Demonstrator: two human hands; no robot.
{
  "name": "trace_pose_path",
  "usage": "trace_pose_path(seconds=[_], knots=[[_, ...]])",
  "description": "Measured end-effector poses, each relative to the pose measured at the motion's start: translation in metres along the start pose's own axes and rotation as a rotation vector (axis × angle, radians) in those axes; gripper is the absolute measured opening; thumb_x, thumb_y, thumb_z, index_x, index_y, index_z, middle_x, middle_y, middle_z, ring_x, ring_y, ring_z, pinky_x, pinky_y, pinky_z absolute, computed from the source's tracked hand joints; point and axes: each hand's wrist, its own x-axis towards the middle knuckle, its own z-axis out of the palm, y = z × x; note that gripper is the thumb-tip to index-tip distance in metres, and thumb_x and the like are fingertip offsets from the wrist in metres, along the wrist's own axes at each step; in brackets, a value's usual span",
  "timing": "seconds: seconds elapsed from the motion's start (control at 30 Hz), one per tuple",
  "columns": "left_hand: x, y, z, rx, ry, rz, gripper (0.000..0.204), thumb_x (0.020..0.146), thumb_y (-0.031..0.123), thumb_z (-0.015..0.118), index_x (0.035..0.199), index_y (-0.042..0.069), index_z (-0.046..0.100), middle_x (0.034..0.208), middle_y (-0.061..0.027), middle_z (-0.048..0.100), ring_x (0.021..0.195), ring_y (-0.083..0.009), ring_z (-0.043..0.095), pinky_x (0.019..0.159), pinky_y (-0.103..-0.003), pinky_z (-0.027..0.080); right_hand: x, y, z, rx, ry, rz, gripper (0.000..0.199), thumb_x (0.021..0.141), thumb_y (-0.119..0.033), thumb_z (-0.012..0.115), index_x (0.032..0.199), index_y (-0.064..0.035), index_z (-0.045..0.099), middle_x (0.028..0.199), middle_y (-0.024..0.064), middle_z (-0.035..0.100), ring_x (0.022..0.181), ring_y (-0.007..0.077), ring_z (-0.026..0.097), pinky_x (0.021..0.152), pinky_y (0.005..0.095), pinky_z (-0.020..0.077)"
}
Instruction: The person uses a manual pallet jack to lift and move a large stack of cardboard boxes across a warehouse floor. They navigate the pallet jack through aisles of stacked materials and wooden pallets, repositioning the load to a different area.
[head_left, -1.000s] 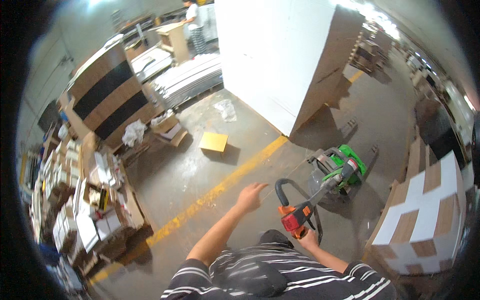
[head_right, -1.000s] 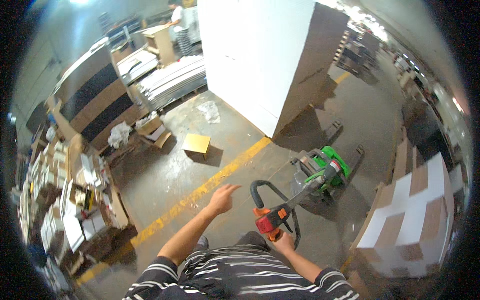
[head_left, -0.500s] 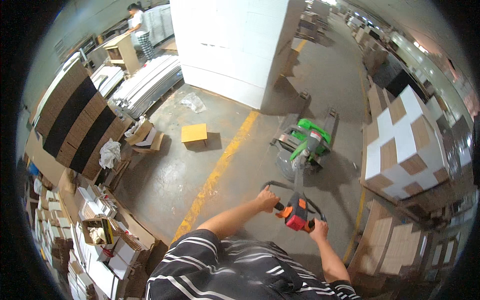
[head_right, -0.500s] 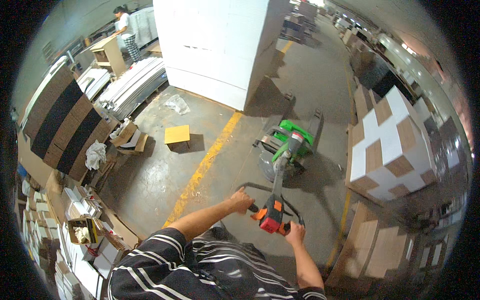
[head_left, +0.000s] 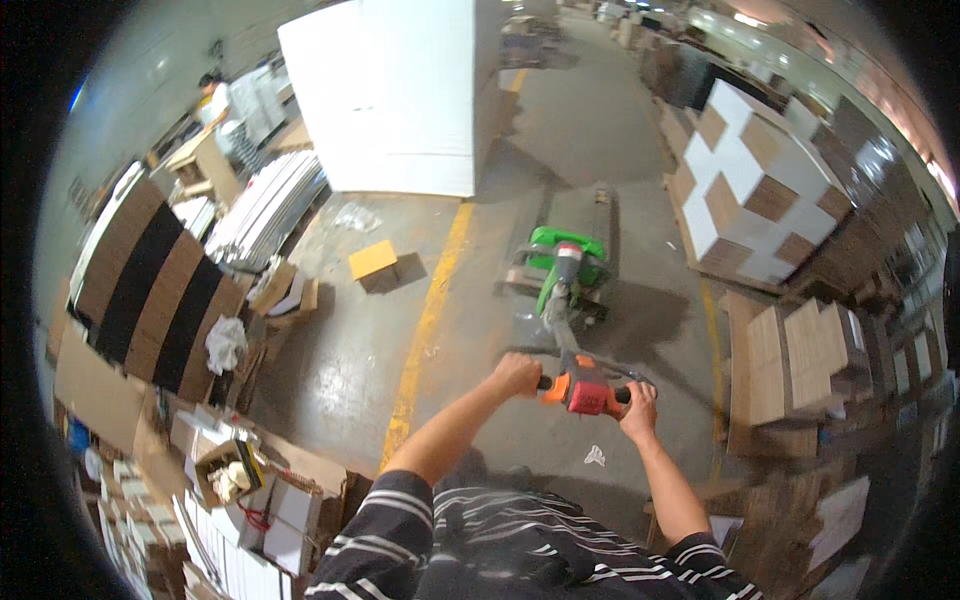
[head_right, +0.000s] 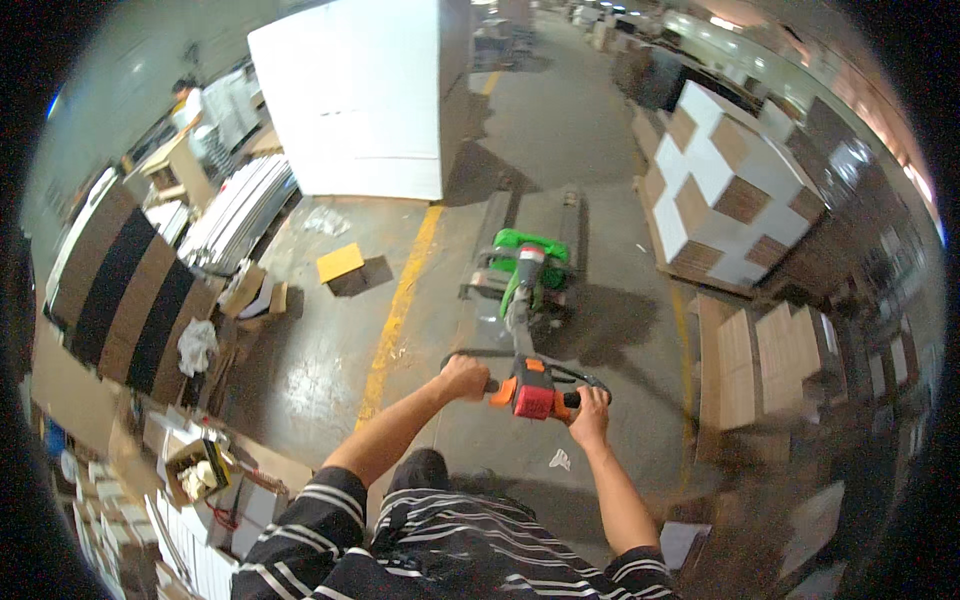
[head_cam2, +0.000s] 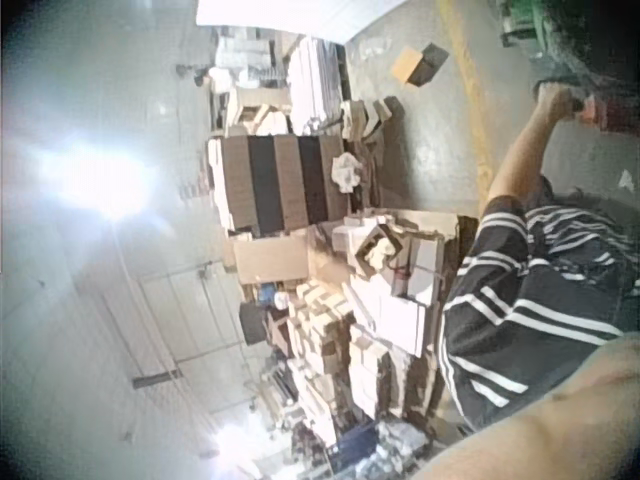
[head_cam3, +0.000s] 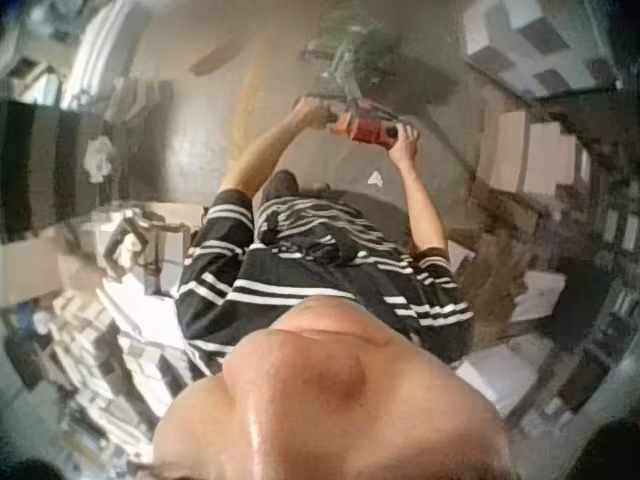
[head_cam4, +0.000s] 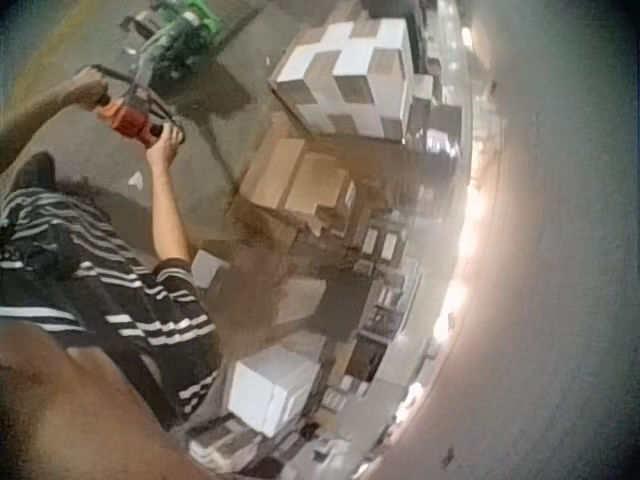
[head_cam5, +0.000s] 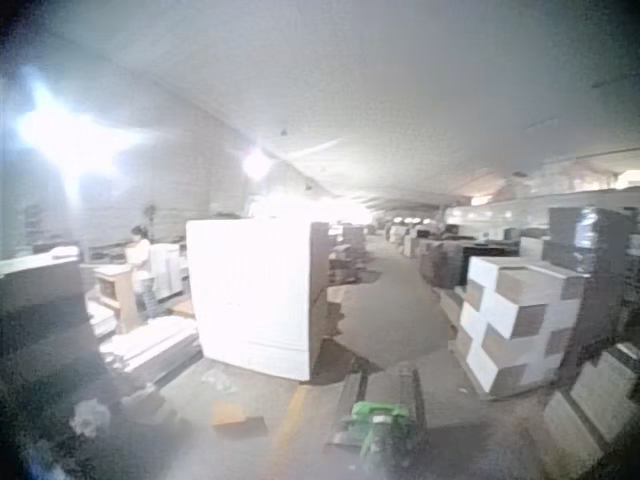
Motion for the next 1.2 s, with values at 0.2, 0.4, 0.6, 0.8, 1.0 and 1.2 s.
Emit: trace_pose_path(seconds=[0.2,0.4,0.6,0.8,1.0,1.2], knots=[[-0.108,0.084,0.051,-0.066,-0.456,0.178,0.022,0.074,0.024,0.066,0.087,0.007,0.074,0.078,-0.0119,0.073,0.078,-0.0289,0.072,0.067,-0.04,0.057,-0.16,0.001,-0.014,0.07,0.133,-0.133,0.046,0.064,-0.023,0.085,0.096,-0.0067,0.057,0.099,0.0133,0.057,0.101,0.0374,0.051,0.086,0.047,0.042],[-0.236,0.171,0.118,-0.351,-0.198,0.367,0.018,0.071,0.015,0.064,0.086,0.006,0.07,0.08,-0.0175,0.071,0.077,-0.0359,0.07,0.066,-0.048,0.053,-0.313,0.007,-0.077,0.086,-0.179,-0.042,0.057,0.06,-0.023,0.087,0.109,-0.0075,0.063,0.128,0.0138,0.056,0.126,0.0372,0.044,0.107,0.0466,0.0355],[-0.369,0.273,0.148,-0.505,-0.509,0.304,0.021,0.073,0.011,0.06,0.089,-0.002,0.067,0.08,-0.0236,0.069,0.078,-0.0361,0.07,0.068,-0.048,0.055,-0.457,-0.02,-0.153,0.109,-0.541,0.195,0.062,0.07,-0.021,0.085,0.127,-0.0156,0.062,0.146,0.0118,0.047,0.144,0.0383,0.026,0.117,0.05,0.0251],[-0.494,0.365,0.191,-0.542,-0.504,0.394,0.023,0.074,0.013,0.059,0.091,-0.001,0.066,0.078,-0.0226,0.069,0.074,-0.0363,0.069,0.065,-0.047,0.055,-0.602,-0.043,-0.22,0.131,-0.661,0.2,0.043,0.081,-0.018,0.077,0.123,-0.0153,0.068,0.139,0.0094,0.056,0.141,0.0322,0.036,0.114,0.0505,0.0333],[-0.629,0.423,0.225,-0.499,-0.412,0.368,0.026,0.076,0.016,0.059,0.097,0.003,0.067,0.089,-0.022,0.07,0.088,-0.0412,0.067,0.075,-0.049,0.054,-0.739,-0.107,-0.234,0.248,-0.417,0.342,0.031,0.087,-0.037,0.073,0.098,-0.0082,0.076,0.084,0.0107,0.072,0.074,0.0227,0.067,0.069,0.0362,0.0519],[-0.749,0.394,0.228,-0.219,-0.451,0.338,0.033,0.08,0.035,0.065,0.092,0.005,0.072,0.091,-0.021,0.071,0.087,-0.0397,0.069,0.074,-0.051,0.055,-0.828,-0.198,-0.221,0.214,-0.524,0.203,0.049,0.087,-0.057,0.065,0.087,-0.0092,0.076,0.07,0.0117,0.068,0.063,0.0231,0.066,0.06,0.039,0.0487]])
